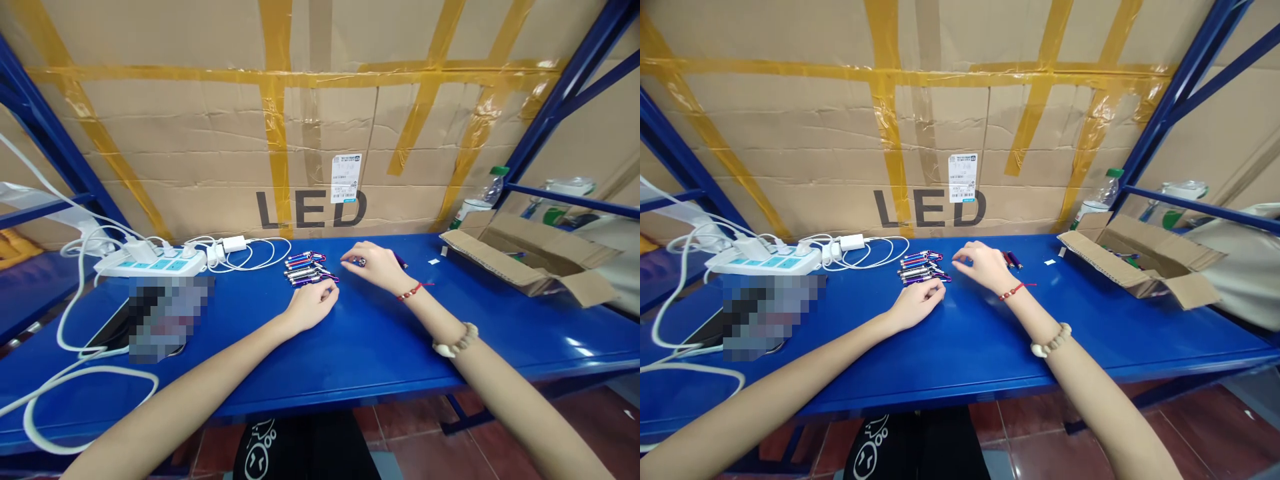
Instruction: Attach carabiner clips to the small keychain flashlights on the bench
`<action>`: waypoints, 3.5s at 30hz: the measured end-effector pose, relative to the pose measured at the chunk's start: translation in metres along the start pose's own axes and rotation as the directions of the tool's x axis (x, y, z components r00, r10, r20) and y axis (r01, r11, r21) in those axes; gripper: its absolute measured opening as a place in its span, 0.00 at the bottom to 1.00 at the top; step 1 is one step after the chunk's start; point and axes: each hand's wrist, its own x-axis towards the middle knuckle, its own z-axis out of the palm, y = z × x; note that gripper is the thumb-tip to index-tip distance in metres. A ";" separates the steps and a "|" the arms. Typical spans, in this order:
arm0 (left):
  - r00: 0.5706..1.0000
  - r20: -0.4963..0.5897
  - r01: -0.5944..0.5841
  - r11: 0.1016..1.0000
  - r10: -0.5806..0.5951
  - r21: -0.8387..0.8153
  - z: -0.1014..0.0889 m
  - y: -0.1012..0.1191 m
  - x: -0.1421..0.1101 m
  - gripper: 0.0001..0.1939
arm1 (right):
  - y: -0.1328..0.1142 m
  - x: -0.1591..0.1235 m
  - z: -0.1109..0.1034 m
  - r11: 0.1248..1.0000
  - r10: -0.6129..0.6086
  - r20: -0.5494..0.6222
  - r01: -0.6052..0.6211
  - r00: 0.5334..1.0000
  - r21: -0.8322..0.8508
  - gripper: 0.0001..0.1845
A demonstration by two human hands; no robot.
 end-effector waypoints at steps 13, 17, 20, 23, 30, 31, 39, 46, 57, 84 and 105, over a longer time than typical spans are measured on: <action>1.000 -0.015 -0.009 1.000 0.010 0.023 0.000 -0.001 0.000 0.12 | -0.020 -0.003 0.019 0.984 -0.177 0.256 0.168 0.950 0.054 0.08; 1.000 -0.019 0.004 1.000 -0.003 0.020 0.000 0.000 0.000 0.12 | -0.021 -0.002 0.020 0.986 -0.164 0.240 0.152 0.957 0.068 0.06; 1.000 -0.027 0.008 1.000 -0.007 0.013 0.000 -0.001 0.001 0.12 | -0.022 -0.002 0.020 0.985 -0.171 0.243 0.158 0.955 0.072 0.06; 0.998 -0.061 0.023 0.999 -0.024 -0.024 0.000 -0.002 0.001 0.12 | -0.023 -0.003 0.018 0.982 -0.181 0.191 0.165 0.965 0.093 0.07; 0.965 -0.216 0.118 0.983 -0.147 -0.144 -0.001 0.000 -0.001 0.08 | -0.021 -0.003 0.012 0.980 -0.163 0.012 0.161 0.987 0.115 0.09; 0.953 -0.250 0.136 0.978 -0.173 -0.160 -0.002 0.000 -0.001 0.07 | -0.021 -0.003 0.011 0.981 -0.154 -0.010 0.154 0.988 0.114 0.10; 0.884 -0.460 0.006 0.987 -0.080 -0.159 0.004 -0.007 0.004 0.13 | -0.028 -0.006 0.010 0.984 -0.080 -0.107 0.095 0.991 0.152 0.15; 0.894 -0.446 -0.080 0.994 0.038 -0.075 0.007 -0.012 0.007 0.06 | -0.030 -0.007 0.009 0.968 -0.124 -0.161 0.155 0.979 0.199 0.15; 0.927 -0.375 -0.080 0.989 0.026 -0.128 0.004 -0.010 0.009 0.09 | -0.023 -0.006 0.015 0.944 -0.223 -0.212 0.265 0.951 0.197 0.13; 0.949 -0.288 0.022 0.938 -0.128 -0.347 -0.001 -0.003 0.004 0.18 | -0.018 -0.006 0.018 0.929 -0.296 -0.237 0.336 0.926 0.153 0.15; 0.948 -0.285 0.017 0.920 -0.139 -0.392 0.003 -0.012 0.007 0.20 | -0.019 -0.006 0.019 0.930 -0.312 -0.221 0.345 0.924 0.130 0.15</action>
